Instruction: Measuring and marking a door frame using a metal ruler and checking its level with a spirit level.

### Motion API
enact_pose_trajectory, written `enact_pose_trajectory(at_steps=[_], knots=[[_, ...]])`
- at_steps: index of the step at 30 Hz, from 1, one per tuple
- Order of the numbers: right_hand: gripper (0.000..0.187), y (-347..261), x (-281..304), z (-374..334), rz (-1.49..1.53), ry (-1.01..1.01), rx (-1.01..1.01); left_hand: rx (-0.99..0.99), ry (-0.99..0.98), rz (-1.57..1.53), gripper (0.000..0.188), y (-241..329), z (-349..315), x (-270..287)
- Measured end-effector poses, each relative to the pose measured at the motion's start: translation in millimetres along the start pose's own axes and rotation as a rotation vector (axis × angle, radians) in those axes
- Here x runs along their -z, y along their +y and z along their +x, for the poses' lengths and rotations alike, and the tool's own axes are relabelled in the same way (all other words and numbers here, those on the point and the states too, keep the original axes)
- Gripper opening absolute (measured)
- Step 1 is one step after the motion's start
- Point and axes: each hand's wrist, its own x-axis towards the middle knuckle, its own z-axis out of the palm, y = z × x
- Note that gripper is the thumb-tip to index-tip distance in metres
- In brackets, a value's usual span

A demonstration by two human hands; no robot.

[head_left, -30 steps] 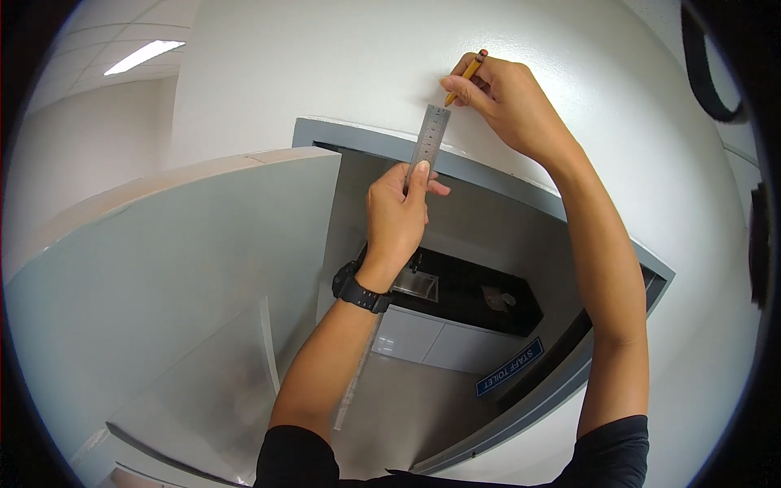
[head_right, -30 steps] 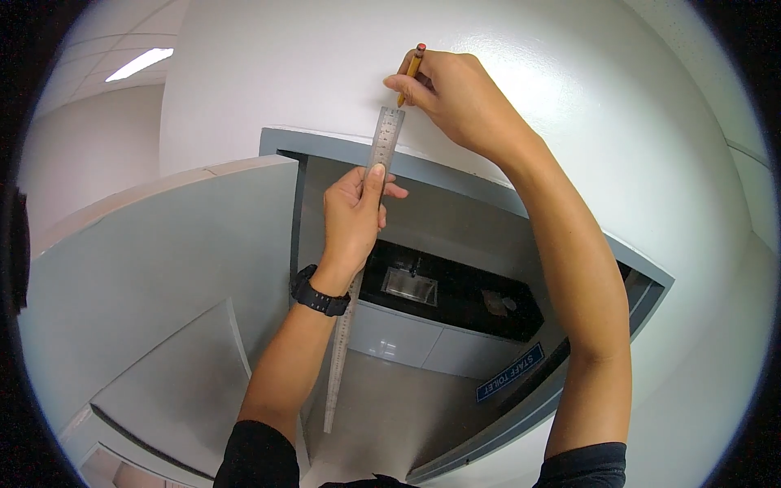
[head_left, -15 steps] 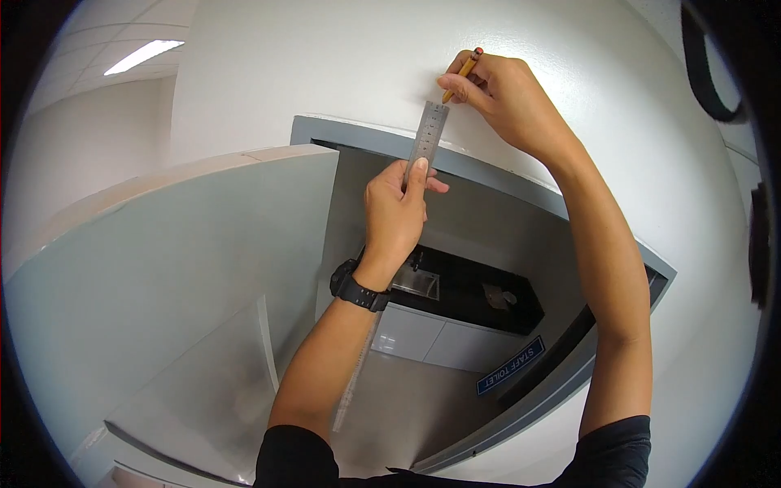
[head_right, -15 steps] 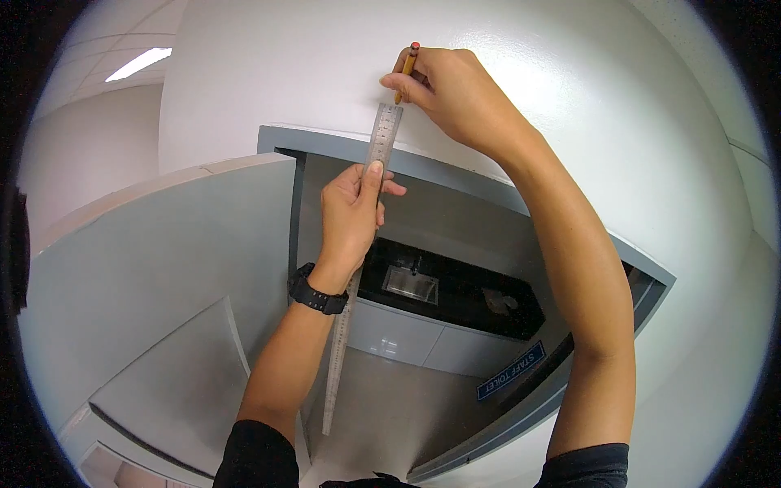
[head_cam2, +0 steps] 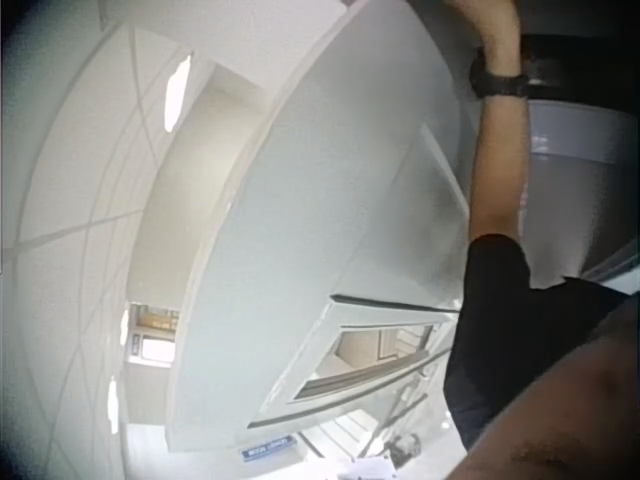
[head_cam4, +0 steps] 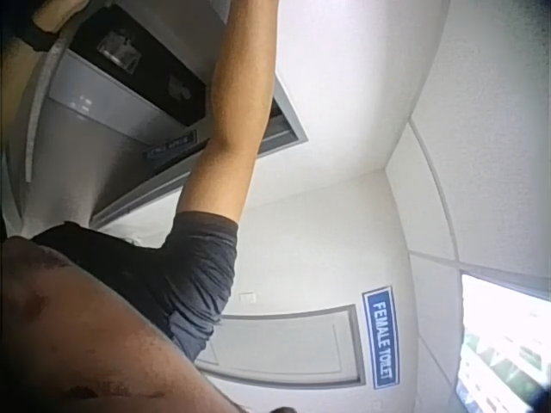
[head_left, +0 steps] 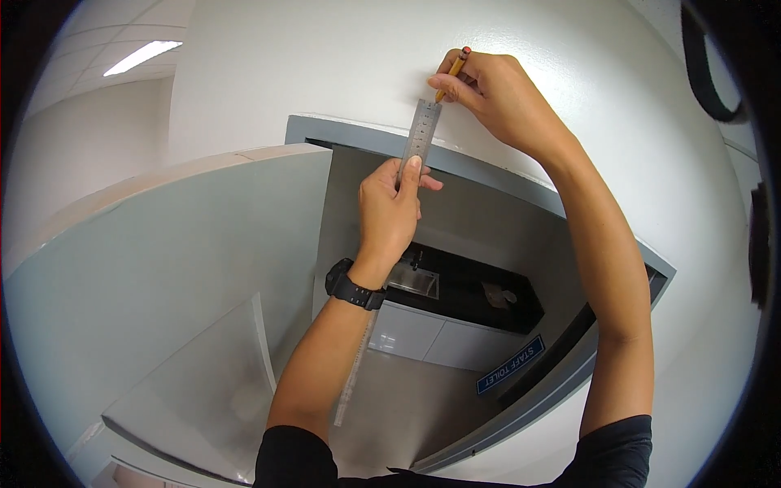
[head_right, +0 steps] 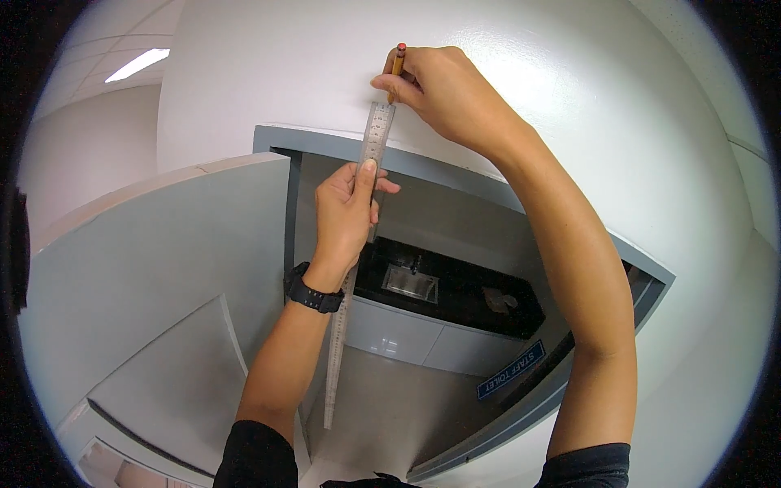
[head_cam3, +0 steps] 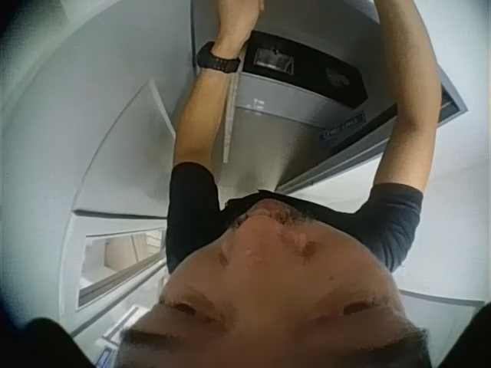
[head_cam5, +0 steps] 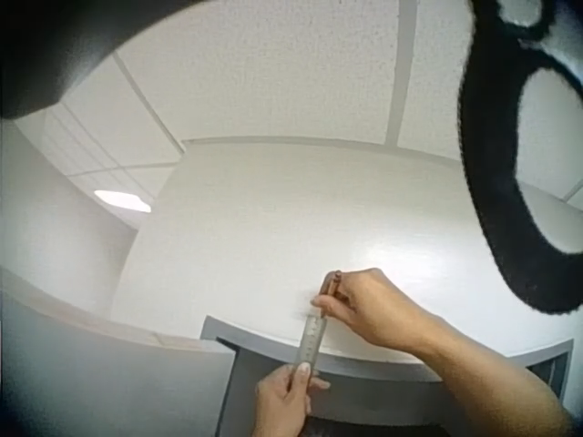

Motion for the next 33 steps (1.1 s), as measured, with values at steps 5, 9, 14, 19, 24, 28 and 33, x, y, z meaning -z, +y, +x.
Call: enact_pose_trajectory(at_steps=[5,9,14,19,24,28,33], knots=[[0.035,-1.4,1.9,0.2,-0.007,-0.006,-0.009,-0.007,0.007,0.006,0.036,0.1,0.1,-0.5],[0.034,-2.8,0.6,0.6,0.031,0.001,-0.007,-0.016,0.007,0.002,0.035,-1.2,0.4,1.2],[0.034,-1.1,1.5,1.0,0.017,-0.016,-0.006,-0.002,0.009,0.006,0.035,0.3,0.0,-0.2],[0.033,1.5,0.0,2.7,0.035,-0.002,0.019,-0.016,0.007,-0.01,0.035,-2.0,1.0,0.4],[0.033,3.1,-0.9,2.7,0.02,0.001,0.041,-0.012,0.006,-0.006,0.035,-0.1,0.3,-0.3],[0.034,-13.2,12.8,4.3,-0.079,-0.112,-0.073,-0.012,0.009,-0.011,0.035,1.5,-0.2,0.9],[0.035,6.1,-0.5,2.8,0.022,0.013,0.023,-0.005,0.002,0.0,0.036,1.3,-0.5,-1.5]])
